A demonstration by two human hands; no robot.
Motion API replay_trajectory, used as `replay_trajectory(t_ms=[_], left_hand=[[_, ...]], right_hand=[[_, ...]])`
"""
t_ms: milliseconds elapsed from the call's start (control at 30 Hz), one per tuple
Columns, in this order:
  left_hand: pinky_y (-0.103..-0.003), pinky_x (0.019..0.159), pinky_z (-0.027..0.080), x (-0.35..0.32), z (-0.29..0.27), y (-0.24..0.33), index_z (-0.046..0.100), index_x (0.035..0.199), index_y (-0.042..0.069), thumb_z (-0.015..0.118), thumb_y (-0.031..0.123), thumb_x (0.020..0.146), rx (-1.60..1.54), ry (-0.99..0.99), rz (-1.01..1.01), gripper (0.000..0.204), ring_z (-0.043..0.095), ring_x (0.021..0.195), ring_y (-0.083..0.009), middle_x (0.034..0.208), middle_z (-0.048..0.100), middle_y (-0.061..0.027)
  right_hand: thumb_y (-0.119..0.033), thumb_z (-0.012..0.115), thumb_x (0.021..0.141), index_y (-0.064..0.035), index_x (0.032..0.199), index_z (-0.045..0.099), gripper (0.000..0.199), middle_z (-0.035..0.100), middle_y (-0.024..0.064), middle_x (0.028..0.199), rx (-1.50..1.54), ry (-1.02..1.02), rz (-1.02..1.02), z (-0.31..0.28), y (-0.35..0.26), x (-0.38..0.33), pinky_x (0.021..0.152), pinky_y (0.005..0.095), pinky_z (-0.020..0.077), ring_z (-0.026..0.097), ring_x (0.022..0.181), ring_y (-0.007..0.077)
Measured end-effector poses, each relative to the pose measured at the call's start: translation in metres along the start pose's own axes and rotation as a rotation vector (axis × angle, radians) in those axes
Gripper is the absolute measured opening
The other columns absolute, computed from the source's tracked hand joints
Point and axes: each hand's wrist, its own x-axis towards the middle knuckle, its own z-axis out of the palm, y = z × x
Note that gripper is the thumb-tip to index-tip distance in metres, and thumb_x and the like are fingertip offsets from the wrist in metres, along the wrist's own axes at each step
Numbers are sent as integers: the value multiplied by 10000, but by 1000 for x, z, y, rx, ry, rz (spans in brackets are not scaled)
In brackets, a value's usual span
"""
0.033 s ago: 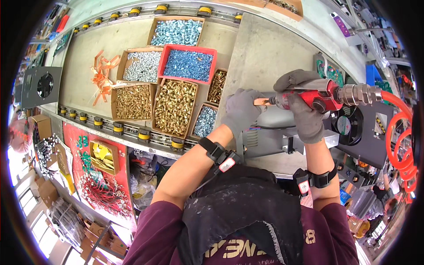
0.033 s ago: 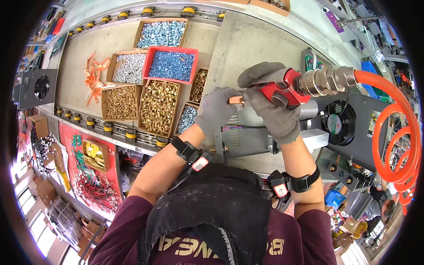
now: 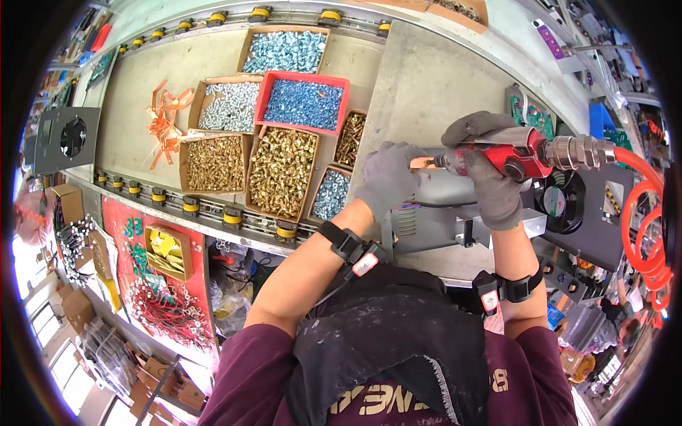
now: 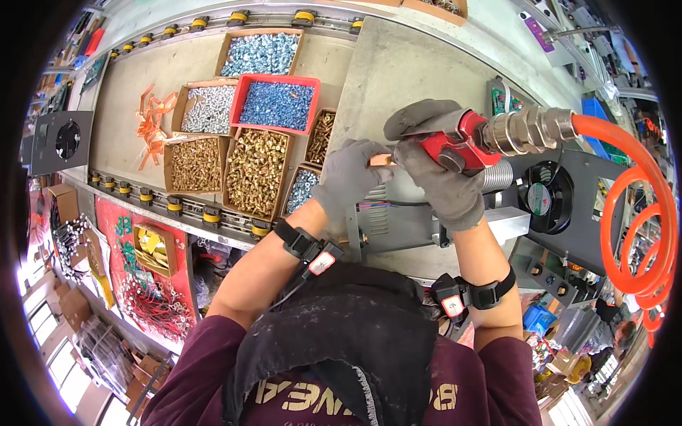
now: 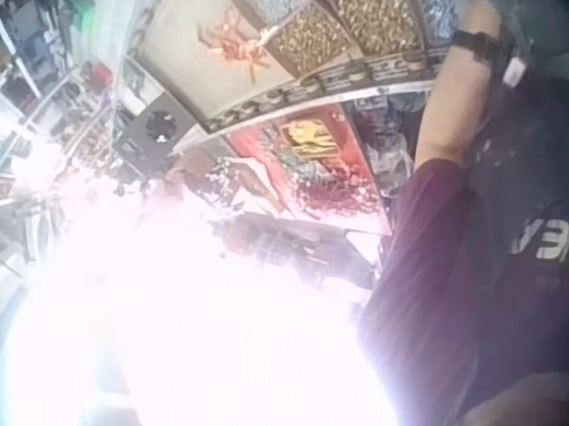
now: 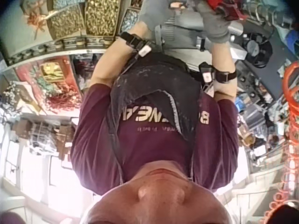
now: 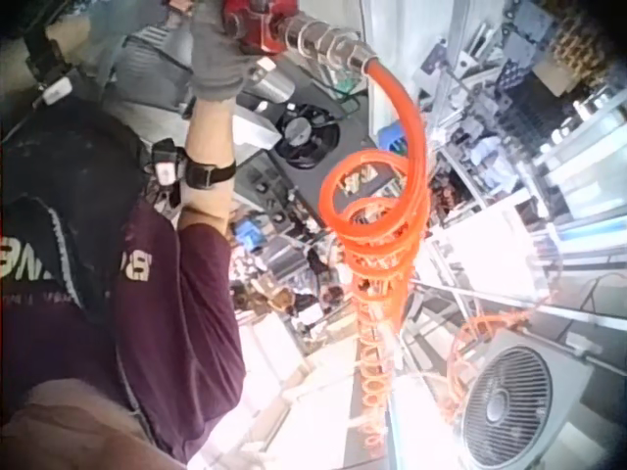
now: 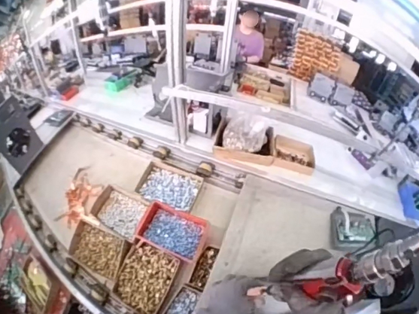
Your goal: Assemble electronic components on an industrial production line using an electric screwdriver.
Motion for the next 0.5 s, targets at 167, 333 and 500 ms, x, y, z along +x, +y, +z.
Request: replay_trajectory(t_ms=[167,333,500], left_hand=[[-426,761,467,-32,-25,-69,608,942,131,672,216,743,-34,340,-195,226,573,920,-288,962,578,-100],[-434,651,504,-92,-2,-112,549,1016,125,578,175,822,459,-235,-237,203,606,815,-311,928,562,-107],[-407,659,516,-104,11,-123,564,948,110,506,156,848,495,-249,-189,125,617,790,-316,906,587,-111]], right_hand=[[60,616,772,3,1020,550,263,615,81,813,33,34,42,-3,4,-4,608,280,505,587,692,130],[48,552,832,4,1029,534,202,534,50,761,133,-66,-50,-4,9,-5,571,288,425,481,646,112],[-3,579,785,-11,1018,515,241,588,125,914,56,-64,111,-12,7,-6,706,336,501,586,816,202]])
